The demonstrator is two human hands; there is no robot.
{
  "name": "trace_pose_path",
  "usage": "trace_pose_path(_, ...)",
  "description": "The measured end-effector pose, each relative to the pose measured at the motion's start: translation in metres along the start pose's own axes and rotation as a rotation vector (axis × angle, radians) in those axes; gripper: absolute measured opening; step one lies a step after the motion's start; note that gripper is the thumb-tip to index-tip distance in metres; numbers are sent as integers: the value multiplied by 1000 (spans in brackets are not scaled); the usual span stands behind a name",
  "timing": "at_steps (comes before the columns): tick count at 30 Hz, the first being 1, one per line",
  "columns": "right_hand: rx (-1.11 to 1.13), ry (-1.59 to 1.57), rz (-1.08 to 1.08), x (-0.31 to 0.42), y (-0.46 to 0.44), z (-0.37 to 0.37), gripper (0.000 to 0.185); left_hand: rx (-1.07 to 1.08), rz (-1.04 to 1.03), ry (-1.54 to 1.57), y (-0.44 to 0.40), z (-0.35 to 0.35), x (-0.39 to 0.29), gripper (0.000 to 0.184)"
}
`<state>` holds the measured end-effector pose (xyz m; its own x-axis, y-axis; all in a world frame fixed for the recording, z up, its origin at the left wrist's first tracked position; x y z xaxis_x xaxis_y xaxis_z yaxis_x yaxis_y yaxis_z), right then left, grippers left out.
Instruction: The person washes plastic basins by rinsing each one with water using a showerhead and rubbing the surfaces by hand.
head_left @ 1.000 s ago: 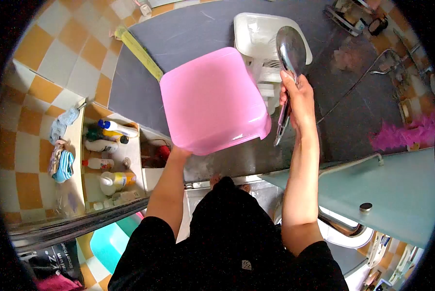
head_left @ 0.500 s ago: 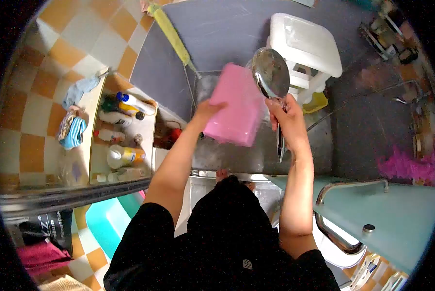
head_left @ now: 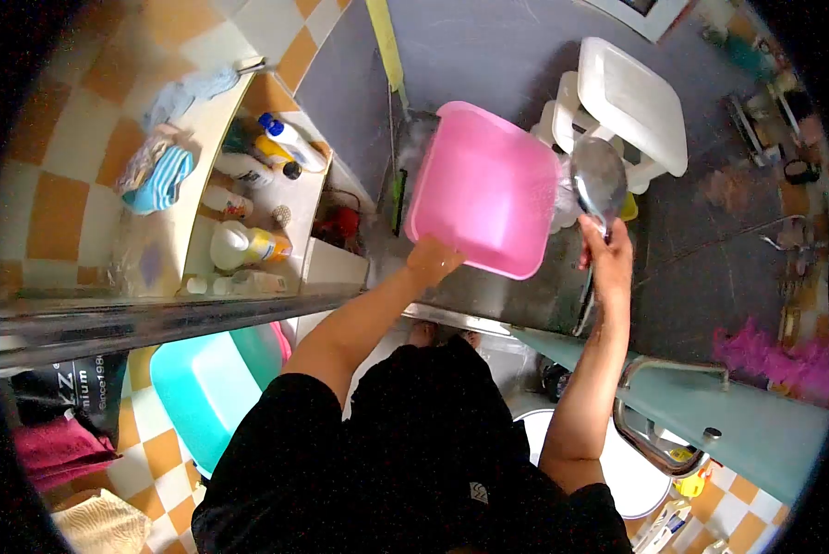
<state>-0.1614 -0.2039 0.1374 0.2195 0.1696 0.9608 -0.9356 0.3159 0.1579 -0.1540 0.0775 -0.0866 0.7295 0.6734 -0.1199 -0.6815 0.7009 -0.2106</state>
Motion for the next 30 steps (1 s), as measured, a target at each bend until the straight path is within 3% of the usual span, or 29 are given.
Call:
trace_pose_path(7,-173,62,157,22,-1,-14,27,-180,-77,32,42,38,-12,12)
trace_pose_path(9,-166,66,181,35,5,-22,29,-123,-98,36,48,34,-10,18)
trace_pose_path(16,40,175,52,34,45,-45,29,-190,-63,-26,65,29,-3,28)
trace_pose_path(17,36,201,36,27,48,-45,29,-55,-48,-100,66,18,-2,30)
trace_pose_path(20,-14,238,39,9,52,-41,29,-223,-46,-36,70,25,4,30)
trace_pose_path(23,-100,240,98,-7,45,-25,29,-113,162,26,71,-4,13,29)
trace_pose_path(26,-137,234,146,0,48,-21,31,-182,-44,-104,71,12,13,28)
trace_pose_path(30,-9,268,41,-11,53,-21,26,-128,5,-101,64,33,8,26)
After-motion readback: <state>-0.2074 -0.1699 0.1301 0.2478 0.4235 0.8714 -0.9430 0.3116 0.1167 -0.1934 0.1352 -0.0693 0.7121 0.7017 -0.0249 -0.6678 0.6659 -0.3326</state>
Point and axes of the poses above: each hand's wrist, its own y-axis away from the middle knuckle, its own z-axis out of the back of the hand, x = y × z, the point moved 2 cm from there along -y, towards the middle knuckle, and after that the axes turned 2 degrees about -x, right-handed, at the moved point
